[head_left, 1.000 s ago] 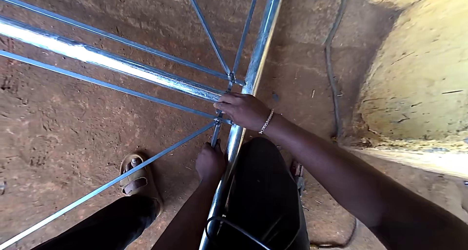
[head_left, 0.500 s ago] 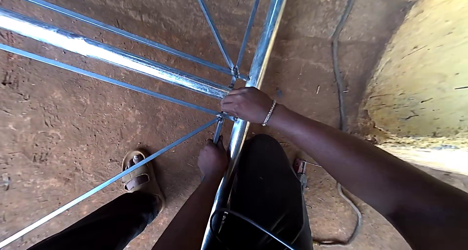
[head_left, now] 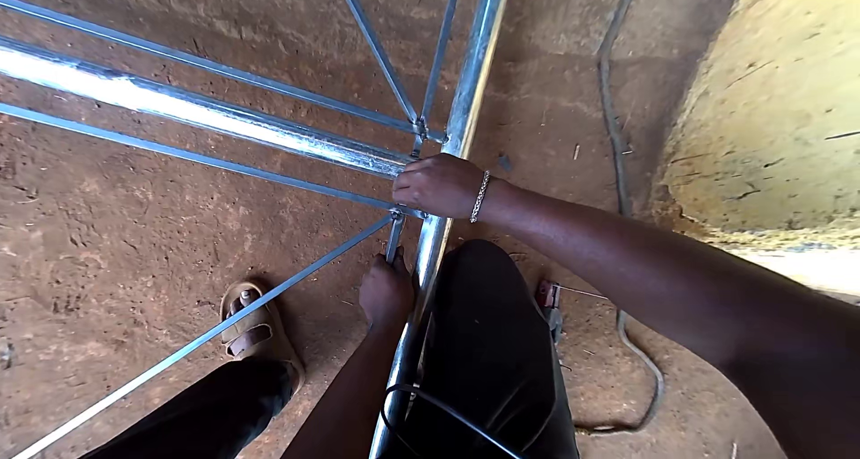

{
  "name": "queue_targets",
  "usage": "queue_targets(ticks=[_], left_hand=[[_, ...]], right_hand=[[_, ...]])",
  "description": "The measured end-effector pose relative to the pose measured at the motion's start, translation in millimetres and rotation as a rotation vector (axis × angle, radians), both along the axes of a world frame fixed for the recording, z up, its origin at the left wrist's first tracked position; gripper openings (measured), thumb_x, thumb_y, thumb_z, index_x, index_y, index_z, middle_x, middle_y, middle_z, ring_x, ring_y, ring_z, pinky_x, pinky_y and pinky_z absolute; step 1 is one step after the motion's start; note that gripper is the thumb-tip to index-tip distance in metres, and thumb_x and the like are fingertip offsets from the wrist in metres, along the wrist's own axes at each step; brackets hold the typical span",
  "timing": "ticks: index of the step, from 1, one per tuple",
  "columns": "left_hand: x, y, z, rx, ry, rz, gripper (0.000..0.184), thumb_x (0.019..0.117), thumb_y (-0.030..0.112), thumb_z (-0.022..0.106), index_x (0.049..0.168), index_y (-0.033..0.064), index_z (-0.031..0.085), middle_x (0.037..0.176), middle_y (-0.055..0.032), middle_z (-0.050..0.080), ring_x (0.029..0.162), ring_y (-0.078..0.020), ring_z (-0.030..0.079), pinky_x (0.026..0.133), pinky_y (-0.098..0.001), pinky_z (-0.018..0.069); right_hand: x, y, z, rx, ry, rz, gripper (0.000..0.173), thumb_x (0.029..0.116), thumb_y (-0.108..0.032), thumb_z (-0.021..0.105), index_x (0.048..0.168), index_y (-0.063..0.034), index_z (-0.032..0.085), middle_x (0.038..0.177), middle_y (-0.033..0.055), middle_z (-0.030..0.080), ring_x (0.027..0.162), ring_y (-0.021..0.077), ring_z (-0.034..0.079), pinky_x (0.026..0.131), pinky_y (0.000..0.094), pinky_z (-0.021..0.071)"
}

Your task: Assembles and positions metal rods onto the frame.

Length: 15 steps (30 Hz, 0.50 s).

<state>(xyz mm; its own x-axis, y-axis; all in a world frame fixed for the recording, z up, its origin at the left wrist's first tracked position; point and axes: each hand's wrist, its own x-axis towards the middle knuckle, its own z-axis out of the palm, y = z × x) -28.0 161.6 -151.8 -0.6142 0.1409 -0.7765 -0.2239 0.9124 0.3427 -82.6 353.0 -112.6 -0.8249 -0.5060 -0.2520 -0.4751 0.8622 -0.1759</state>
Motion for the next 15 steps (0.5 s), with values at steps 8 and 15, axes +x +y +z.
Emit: queue_targets(ticks=[8, 15], left_hand=[[1, 0, -1, 0.014, 0.015, 0.004, 0.053, 0.1056, 0.058, 0.046, 0.109, 0.0089, 0.067, 0.095, -0.015, 0.072, 0.094, -0.0348, 0.072, 0.078, -0.058, 0.056], [2, 0, -2, 0.02, 0.013, -0.003, 0.055, 0.1054, 0.059, 0.046, 0.108, 0.0083, 0.067, 0.094, -0.016, 0.071, 0.093, -0.0359, 0.071, 0.077, -0.0585, 0.0553]], right_hand=[[-5, 3, 2, 0.047, -0.009, 0.097, 0.016, 0.0989, 0.002, 0.056, 0.098, -0.0021, 0.072, 0.097, 0.0136, 0.07, 0.097, 0.0329, 0.069, 0.082, 0.0467, 0.0567], [-15, -1, 9, 0.129, -0.11, 0.181, 0.015, 0.0975, 0.003, 0.057, 0.1, -0.0013, 0.071, 0.104, 0.0155, 0.069, 0.103, 0.0358, 0.067, 0.086, 0.051, 0.055]])
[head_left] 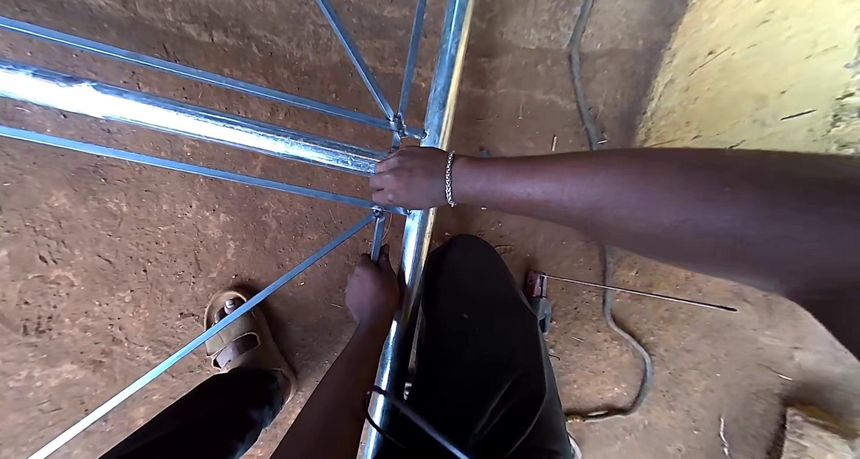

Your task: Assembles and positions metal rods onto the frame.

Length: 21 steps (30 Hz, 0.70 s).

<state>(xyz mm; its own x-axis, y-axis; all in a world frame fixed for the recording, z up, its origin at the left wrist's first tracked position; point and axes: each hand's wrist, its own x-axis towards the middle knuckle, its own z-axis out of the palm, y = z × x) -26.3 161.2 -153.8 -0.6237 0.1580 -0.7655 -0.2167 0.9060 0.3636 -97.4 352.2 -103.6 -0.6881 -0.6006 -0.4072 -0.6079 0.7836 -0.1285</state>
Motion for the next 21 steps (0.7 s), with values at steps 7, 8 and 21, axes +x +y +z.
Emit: queue_targets(ticks=[7, 8, 21], left_hand=[[1, 0, 0, 0.016, -0.011, 0.0, 0.057, 0.1055, 0.06, 0.044, 0.108, 0.0074, 0.067, 0.095, -0.0173, 0.071, 0.095, -0.0373, 0.071, 0.078, -0.0597, 0.0551], [0, 0, 0, 0.015, -0.012, 0.0, 0.058, 0.1053, 0.06, 0.044, 0.109, 0.0076, 0.067, 0.096, -0.0174, 0.071, 0.096, -0.0375, 0.071, 0.079, -0.0598, 0.0552], [0, 3, 0, -0.032, 0.017, -0.014, 0.054, 0.1059, 0.056, 0.046, 0.11, 0.0061, 0.068, 0.095, -0.0179, 0.071, 0.095, -0.0362, 0.07, 0.082, -0.0578, 0.0549]], right_hand=[[-7, -12, 14, 0.128, -0.12, -0.022, 0.015, 0.098, 0.001, 0.058, 0.105, -0.0032, 0.07, 0.105, 0.0146, 0.069, 0.093, 0.0353, 0.069, 0.082, 0.0541, 0.055], [-10, -13, 15, 0.137, -0.129, -0.031, 0.015, 0.098, 0.0, 0.058, 0.105, -0.0038, 0.07, 0.106, 0.0141, 0.069, 0.093, 0.0353, 0.069, 0.081, 0.0549, 0.0549], [89, 117, -56, -0.223, 0.224, -1.672, 0.045, 0.0989, -0.03, 0.067, 0.135, -0.0039, 0.062, 0.129, 0.0189, 0.068, 0.117, 0.0372, 0.067, 0.101, 0.058, 0.0521]])
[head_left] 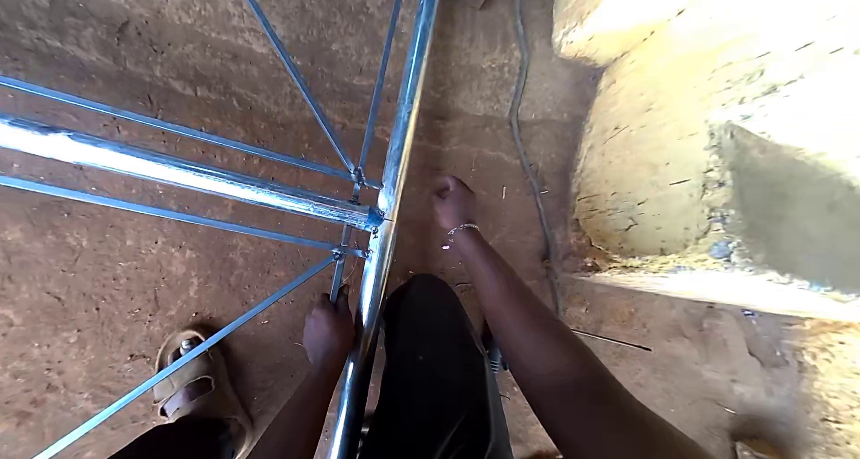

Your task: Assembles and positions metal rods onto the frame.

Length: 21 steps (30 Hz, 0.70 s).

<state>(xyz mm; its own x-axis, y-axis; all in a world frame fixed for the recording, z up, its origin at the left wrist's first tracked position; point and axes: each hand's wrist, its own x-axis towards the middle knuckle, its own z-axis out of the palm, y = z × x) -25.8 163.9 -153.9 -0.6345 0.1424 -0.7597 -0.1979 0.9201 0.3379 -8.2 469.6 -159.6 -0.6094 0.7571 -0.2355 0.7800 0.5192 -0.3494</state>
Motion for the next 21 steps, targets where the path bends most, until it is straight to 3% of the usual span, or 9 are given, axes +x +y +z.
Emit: queue_targets(ticks=[2, 4, 7, 9, 11, 14, 16, 18, 21], left_hand=[[0, 1, -1, -0.003, 0.001, 0.005, 0.054, 0.1062, 0.055, 0.046, 0.11, 0.0063, 0.068, 0.092, -0.0169, 0.07, 0.092, -0.0355, 0.07, 0.08, -0.0572, 0.0545], [-1, 2, -3, 0.002, 0.006, 0.019, 0.052, 0.1064, 0.054, 0.048, 0.11, 0.0062, 0.068, 0.09, -0.0165, 0.07, 0.089, -0.035, 0.07, 0.079, -0.0568, 0.0546], [-1, 0, -3, -0.007, -0.017, 0.036, 0.051, 0.1058, 0.054, 0.049, 0.109, 0.0067, 0.068, 0.09, -0.0163, 0.07, 0.09, -0.0351, 0.07, 0.08, -0.0569, 0.0548], [0, 0, -2, -0.011, -0.025, 0.034, 0.051, 0.1052, 0.055, 0.049, 0.107, 0.0075, 0.067, 0.088, -0.0154, 0.069, 0.088, -0.0347, 0.069, 0.079, -0.0566, 0.0544], [0, 0, -3, -0.007, -0.025, 0.036, 0.051, 0.105, 0.056, 0.049, 0.107, 0.008, 0.067, 0.086, -0.0149, 0.068, 0.087, -0.0343, 0.069, 0.077, -0.0566, 0.0542], [1, -1, -5, 0.001, -0.026, 0.052, 0.051, 0.1048, 0.056, 0.049, 0.106, 0.008, 0.066, 0.085, -0.015, 0.068, 0.085, -0.0347, 0.069, 0.075, -0.058, 0.0541], [2, -2, -5, 0.012, -0.025, 0.059, 0.052, 0.1047, 0.057, 0.049, 0.104, 0.0079, 0.065, 0.083, -0.0147, 0.066, 0.082, -0.0352, 0.068, 0.073, -0.0585, 0.0533], [2, -2, -5, 0.022, -0.02, 0.063, 0.052, 0.1046, 0.057, 0.048, 0.103, 0.0076, 0.065, 0.082, -0.015, 0.066, 0.081, -0.0361, 0.067, 0.071, -0.059, 0.0532], [2, -2, -5, 0.032, -0.016, 0.071, 0.052, 0.1047, 0.057, 0.049, 0.102, 0.0078, 0.064, 0.081, -0.0146, 0.065, 0.08, -0.0359, 0.067, 0.069, -0.0585, 0.0531]], right_hand=[[15, 48, -55, -0.062, -0.135, -0.202, 0.056, 0.0972, -0.035, 0.069, 0.138, 0.0018, 0.058, 0.135, 0.0292, 0.06, 0.127, 0.0463, 0.058, 0.106, 0.0637, 0.0463], [23, 68, -84, -0.076, -0.139, -0.247, 0.058, 0.0956, -0.036, 0.073, 0.135, 0.0036, 0.058, 0.139, 0.0331, 0.055, 0.129, 0.0502, 0.054, 0.105, 0.0655, 0.0453], [24, 71, -93, -0.047, -0.098, -0.172, 0.038, 0.1012, -0.03, 0.066, 0.124, 0.0013, 0.066, 0.129, 0.029, 0.062, 0.122, 0.0474, 0.059, 0.101, 0.0662, 0.0468], [17, 60, -77, -0.017, 0.023, -0.125, 0.034, 0.1033, -0.028, 0.062, 0.122, -0.0006, 0.068, 0.121, 0.0239, 0.068, 0.115, 0.0414, 0.065, 0.1, 0.0621, 0.0489], [9, 32, -46, 0.023, 0.284, -0.047, 0.033, 0.1026, -0.024, 0.064, 0.126, -0.001, 0.066, 0.112, 0.0182, 0.072, 0.101, 0.0291, 0.07, 0.095, 0.048, 0.0547], [5, -36, 14, 0.037, 0.579, 0.205, 0.038, 0.1034, -0.019, 0.062, 0.135, 0.0005, 0.063, 0.115, 0.0157, 0.07, 0.097, 0.0164, 0.071, 0.09, 0.0324, 0.0592], [5, -81, 40, 0.047, 0.662, 0.392, 0.031, 0.1043, -0.018, 0.061, 0.127, 0.0019, 0.067, 0.114, 0.0163, 0.07, 0.097, 0.0154, 0.071, 0.087, 0.0296, 0.0605], [-3, -105, 39, 0.113, 0.769, 0.542, 0.024, 0.1004, -0.017, 0.067, 0.114, 0.0013, 0.074, 0.103, 0.0151, 0.074, 0.085, 0.0158, 0.071, 0.075, 0.0302, 0.0608], [-9, -126, 45, 0.172, 0.899, 0.66, 0.017, 0.0966, -0.011, 0.071, 0.106, 0.0027, 0.076, 0.103, 0.0159, 0.075, 0.086, 0.0161, 0.07, 0.074, 0.0274, 0.058]])
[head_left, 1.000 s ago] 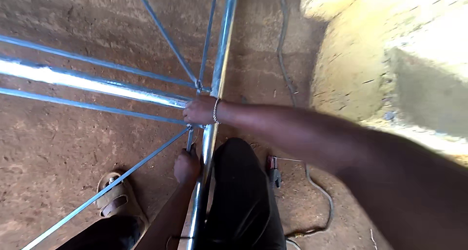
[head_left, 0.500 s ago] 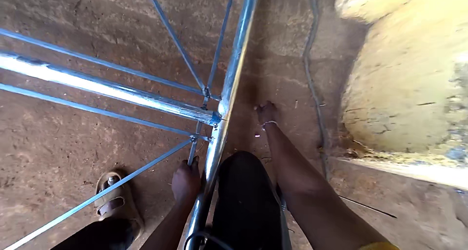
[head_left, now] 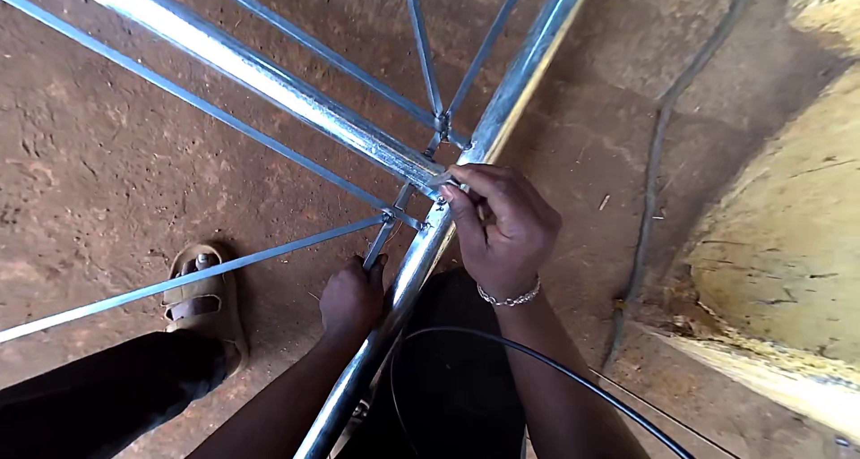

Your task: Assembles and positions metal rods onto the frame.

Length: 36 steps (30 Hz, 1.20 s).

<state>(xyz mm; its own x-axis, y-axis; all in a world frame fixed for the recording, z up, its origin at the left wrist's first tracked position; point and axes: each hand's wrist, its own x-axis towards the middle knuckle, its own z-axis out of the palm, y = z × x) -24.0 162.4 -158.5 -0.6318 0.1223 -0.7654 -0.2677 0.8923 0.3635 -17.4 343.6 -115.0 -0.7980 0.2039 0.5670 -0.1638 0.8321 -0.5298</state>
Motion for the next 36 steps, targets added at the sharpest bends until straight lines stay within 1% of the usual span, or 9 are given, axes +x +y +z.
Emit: queue_targets(ticks=[5, 9, 16, 19, 24, 27, 31, 34, 36], left_hand=[[2, -2, 0, 0.007, -0.01, 0.0, 0.053, 0.1037, 0.059, 0.048, 0.102, 0.0087, 0.064, 0.082, -0.0145, 0.066, 0.081, -0.0359, 0.068, 0.069, -0.0586, 0.0533], [-1, -2, 0, -0.01, -0.016, 0.008, 0.054, 0.103, 0.061, 0.048, 0.102, 0.0092, 0.064, 0.083, -0.0149, 0.067, 0.082, -0.0359, 0.069, 0.069, -0.0585, 0.0543], [-3, -4, 0, 0.004, -0.05, 0.002, 0.054, 0.1034, 0.061, 0.047, 0.103, 0.0096, 0.064, 0.084, -0.0146, 0.067, 0.084, -0.0356, 0.069, 0.071, -0.0586, 0.0548], [-1, -5, 1, 0.01, -0.048, -0.012, 0.055, 0.1041, 0.061, 0.046, 0.102, 0.0089, 0.063, 0.082, -0.0152, 0.066, 0.081, -0.0371, 0.069, 0.068, -0.0587, 0.0541], [-2, -4, 0, 0.007, -0.048, -0.003, 0.053, 0.1044, 0.059, 0.047, 0.104, 0.0087, 0.064, 0.084, -0.0156, 0.067, 0.083, -0.0376, 0.069, 0.07, -0.0595, 0.0546], [3, -5, 1, 0.005, -0.036, -0.022, 0.054, 0.1044, 0.059, 0.047, 0.103, 0.0085, 0.064, 0.082, -0.016, 0.066, 0.081, -0.0374, 0.068, 0.068, -0.0604, 0.0536], [-1, -4, 0, 0.002, -0.049, -0.007, 0.053, 0.1041, 0.059, 0.048, 0.106, 0.0089, 0.066, 0.086, -0.016, 0.068, 0.085, -0.0375, 0.069, 0.072, -0.0603, 0.0548], [3, -5, 0, 0.01, -0.026, -0.014, 0.053, 0.104, 0.059, 0.048, 0.102, 0.0082, 0.065, 0.081, -0.0155, 0.066, 0.08, -0.0373, 0.068, 0.068, -0.0597, 0.0539], [-2, -2, 0, 0.015, -0.013, -0.009, 0.052, 0.104, 0.058, 0.049, 0.102, 0.0088, 0.065, 0.081, -0.0146, 0.066, 0.08, -0.0362, 0.068, 0.069, -0.0595, 0.0543]], right_hand=[[-1, -7, -42, 0.092, -0.131, 0.047, 0.014, 0.0962, -0.012, 0.07, 0.1, -0.0015, 0.077, 0.104, 0.0146, 0.076, 0.096, 0.0237, 0.073, 0.085, 0.0334, 0.0604], [-4, -15, -18, 0.025, -0.025, 0.019, 0.013, 0.0959, -0.01, 0.071, 0.101, 0.002, 0.075, 0.104, 0.017, 0.074, 0.093, 0.0208, 0.071, 0.081, 0.0304, 0.0583], [-4, -18, -13, 0.009, -0.021, 0.022, 0.013, 0.0977, -0.011, 0.069, 0.101, 0.0003, 0.074, 0.106, 0.0157, 0.074, 0.096, 0.0211, 0.07, 0.083, 0.0322, 0.0585], [0, -14, -43, 0.069, -0.109, 0.036, 0.012, 0.0969, -0.011, 0.068, 0.098, -0.0012, 0.075, 0.105, 0.0156, 0.074, 0.096, 0.0248, 0.071, 0.085, 0.0346, 0.0592], [1, -15, -9, 0.0, -0.047, 0.005, 0.013, 0.099, -0.011, 0.067, 0.1, 0.0008, 0.072, 0.108, 0.0166, 0.073, 0.098, 0.022, 0.07, 0.084, 0.0343, 0.059], [2, -17, -36, 0.092, -0.167, 0.064, 0.011, 0.0965, -0.008, 0.066, 0.096, -0.0021, 0.075, 0.105, 0.0139, 0.075, 0.097, 0.0254, 0.072, 0.085, 0.0367, 0.0597], [1, -16, -4, 0.026, -0.06, 0.016, 0.013, 0.0999, -0.013, 0.066, 0.099, -0.0018, 0.072, 0.107, 0.0146, 0.074, 0.098, 0.0214, 0.07, 0.085, 0.0346, 0.0576], [1, -14, -38, 0.099, -0.131, 0.042, 0.011, 0.0963, -0.009, 0.066, 0.091, -0.0032, 0.074, 0.102, 0.0135, 0.075, 0.094, 0.0254, 0.071, 0.084, 0.037, 0.0583], [-2, -9, -21, 0.056, -0.103, 0.042, 0.011, 0.0968, -0.01, 0.068, 0.095, -0.0008, 0.075, 0.104, 0.015, 0.076, 0.094, 0.0244, 0.07, 0.083, 0.0365, 0.057]])
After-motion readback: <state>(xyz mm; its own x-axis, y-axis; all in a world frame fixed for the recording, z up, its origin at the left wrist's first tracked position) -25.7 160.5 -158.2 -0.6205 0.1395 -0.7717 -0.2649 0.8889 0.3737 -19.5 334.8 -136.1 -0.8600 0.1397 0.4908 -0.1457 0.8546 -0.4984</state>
